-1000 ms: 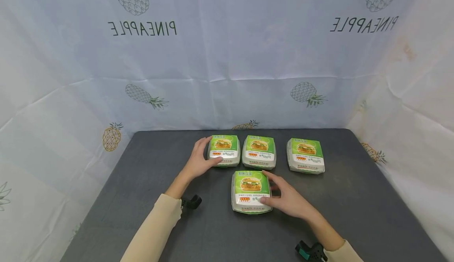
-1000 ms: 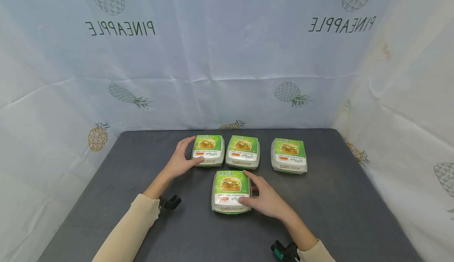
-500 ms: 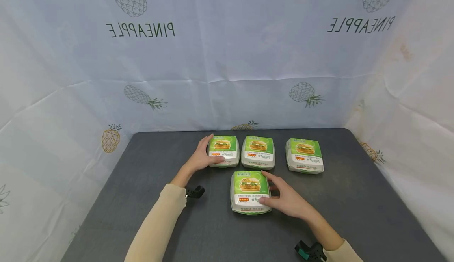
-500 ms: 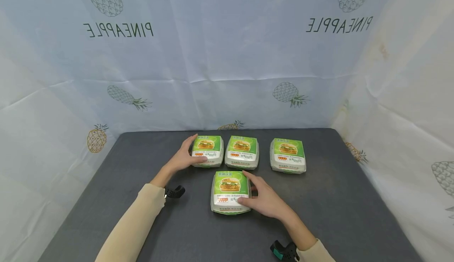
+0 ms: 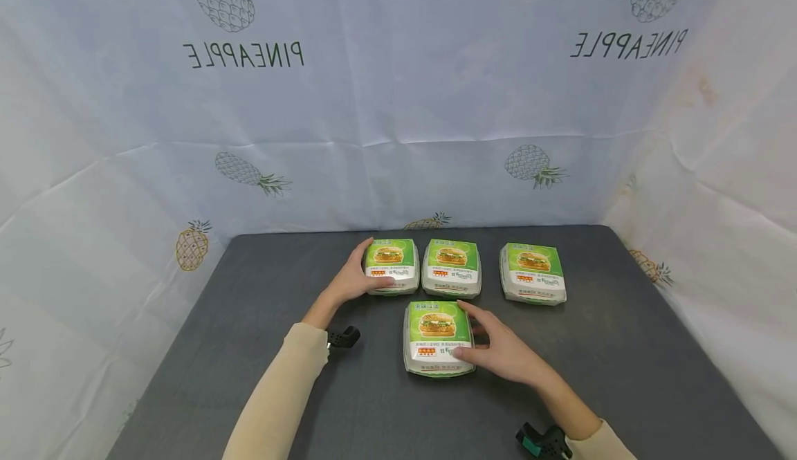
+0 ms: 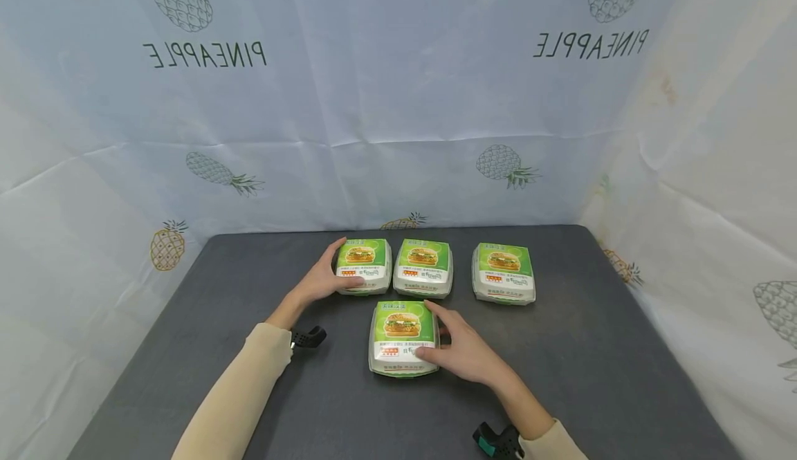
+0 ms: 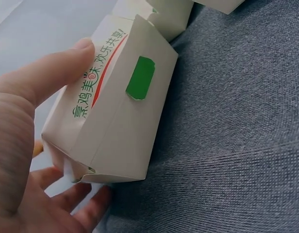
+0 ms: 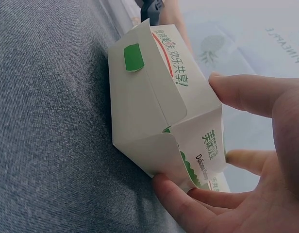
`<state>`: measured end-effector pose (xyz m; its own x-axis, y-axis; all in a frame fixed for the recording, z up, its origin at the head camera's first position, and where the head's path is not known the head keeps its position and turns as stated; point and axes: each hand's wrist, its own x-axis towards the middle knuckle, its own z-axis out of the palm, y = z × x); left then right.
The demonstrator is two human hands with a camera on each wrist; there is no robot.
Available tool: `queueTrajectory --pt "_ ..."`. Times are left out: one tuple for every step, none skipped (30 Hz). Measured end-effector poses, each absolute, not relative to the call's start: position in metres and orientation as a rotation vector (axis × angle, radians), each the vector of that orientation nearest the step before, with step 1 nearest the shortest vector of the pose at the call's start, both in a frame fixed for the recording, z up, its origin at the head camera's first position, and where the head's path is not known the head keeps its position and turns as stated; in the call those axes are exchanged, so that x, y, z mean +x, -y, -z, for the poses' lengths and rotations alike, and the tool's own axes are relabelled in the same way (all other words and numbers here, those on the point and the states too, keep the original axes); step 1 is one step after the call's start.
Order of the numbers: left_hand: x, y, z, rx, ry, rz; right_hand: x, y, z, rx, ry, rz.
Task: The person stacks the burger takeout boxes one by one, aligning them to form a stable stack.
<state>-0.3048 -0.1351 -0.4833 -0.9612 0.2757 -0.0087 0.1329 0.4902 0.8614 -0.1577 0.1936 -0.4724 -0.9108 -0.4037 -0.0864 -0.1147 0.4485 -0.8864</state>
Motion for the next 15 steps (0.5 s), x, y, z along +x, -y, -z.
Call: queueTrajectory --pt "-0.3045 0.1345 0.4839 0.355 -2.583 -1.483 -0.1577 -0.1936 0.4727 -0.444 -2.418 1.449" --pt "-0.3045 0.1341 0.4848 0.354 -2.585 -1.488 -0.1577 -0.1936 0.4729 -0.443 -2.418 1.45" --pt "-0.3043 0.1337 0.4854 0.353 -2.586 -1.495 -0.1576 -0.1936 0.473 -0.441 -2.418 1.452" --pt "-0.304 0.1335 0.4861 0.351 -2.589 -1.498 -0.1576 -0.1935 0.473 -0.439 -2.417 1.454" --pt "-0.3036 0.1332 0.4865 0.348 -2.594 -1.499 -0.1574 -0.1934 0.473 -0.437 -2.417 1.454" --pt "-0.3031 0.1331 0.4866 0.346 -2.599 -1.5 -0.1575 -0.1933 0.4731 -0.436 -2.417 1.454" --pt "-0.3025 0.1331 0.4866 0.342 -2.607 -1.498 -0.1575 -0.1934 0.4731 -0.437 -2.417 1.456" --pt "-0.3017 0.1331 0.4862 0.34 -2.613 -1.499 -0.1574 -0.1934 0.4731 -0.439 -2.417 1.456" --pt "-0.3007 0.1333 0.4855 0.338 -2.619 -1.502 -0.1574 -0.1935 0.4729 -0.44 -2.416 1.458" --pt "-0.2999 0.1338 0.4851 0.338 -2.624 -1.503 -0.1572 -0.1933 0.4727 -0.44 -2.415 1.459" --pt "-0.2989 0.1344 0.4841 0.337 -2.626 -1.508 -0.1571 -0.1932 0.4725 -0.44 -2.414 1.46" --pt "-0.2979 0.1353 0.4831 0.339 -2.629 -1.512 -0.157 -0.193 0.4724 -0.44 -2.413 1.462" --pt "-0.2969 0.1361 0.4818 0.338 -2.63 -1.518 -0.1568 -0.1929 0.4722 -0.439 -2.412 1.465" --pt "-0.2959 0.137 0.4803 0.338 -2.63 -1.523 -0.1567 -0.1927 0.472 -0.437 -2.415 1.464" --pt "-0.2952 0.1378 0.4791 0.338 -2.633 -1.524 -0.1565 -0.1925 0.4718 -0.433 -2.417 1.465"
